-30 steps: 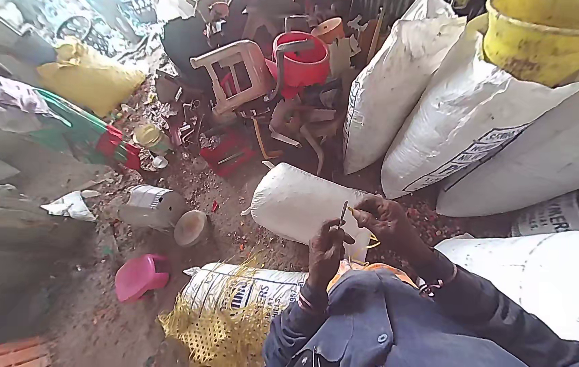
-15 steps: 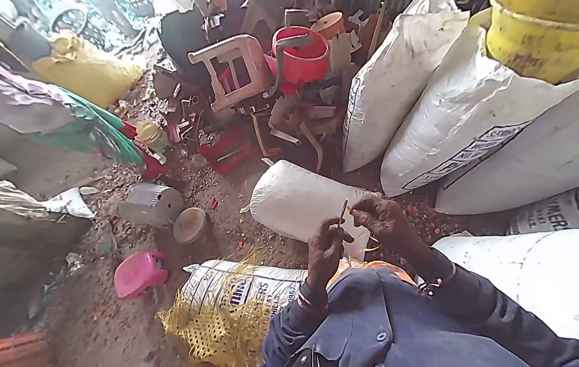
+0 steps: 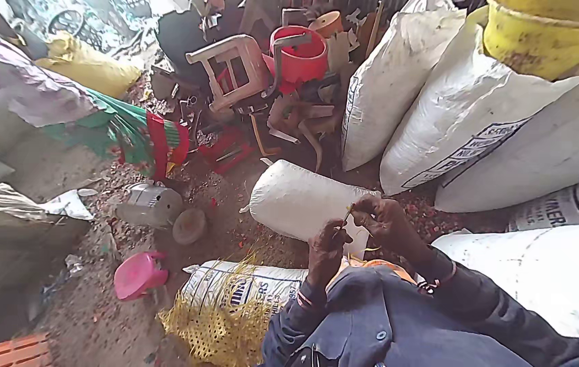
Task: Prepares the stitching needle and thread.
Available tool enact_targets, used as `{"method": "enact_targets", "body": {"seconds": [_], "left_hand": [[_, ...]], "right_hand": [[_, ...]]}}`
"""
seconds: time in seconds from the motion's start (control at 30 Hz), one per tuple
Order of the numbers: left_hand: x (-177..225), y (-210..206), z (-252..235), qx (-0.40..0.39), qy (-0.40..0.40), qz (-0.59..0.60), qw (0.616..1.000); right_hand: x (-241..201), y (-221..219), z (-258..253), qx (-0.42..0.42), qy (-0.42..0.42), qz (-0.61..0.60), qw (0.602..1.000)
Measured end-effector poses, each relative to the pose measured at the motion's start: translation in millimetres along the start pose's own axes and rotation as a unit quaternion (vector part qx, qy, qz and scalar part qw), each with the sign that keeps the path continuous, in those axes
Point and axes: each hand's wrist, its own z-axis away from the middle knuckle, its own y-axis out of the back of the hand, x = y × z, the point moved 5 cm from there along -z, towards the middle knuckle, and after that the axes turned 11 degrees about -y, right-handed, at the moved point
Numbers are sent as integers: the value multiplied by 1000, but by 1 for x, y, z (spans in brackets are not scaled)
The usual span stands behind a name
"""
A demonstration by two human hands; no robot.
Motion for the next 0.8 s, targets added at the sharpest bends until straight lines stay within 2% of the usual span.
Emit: {"method": "enact_targets", "body": {"seconds": [0.1,0.23,0.33,0.47,0.53,0.7,0.8], "left_hand": [[-1,2,0,-7,-1,-3,1000],[-1,1,2,-36,-4,-27,999],[0,4,1,-62,-23,-63,996],[1,7,-10,-75,-58,88,992],[8,7,-17,-64,-72,114,989],[15,4,-20,-33,-81,33,996],[10,4,-19,-23,-75,34,996]], "right_hand": [[2,2,1,-11,-23,-38,999],[7,5,0,-78,-54,-63,993],[10,6,0,-112,-16,-104,988],[8,5,1,-135,-11,-101,986],[6,2,1,-137,5,-100,986],[1,1,4,-123,55,-48,990],[1,-3,4,-112,60,-23,992]]}}
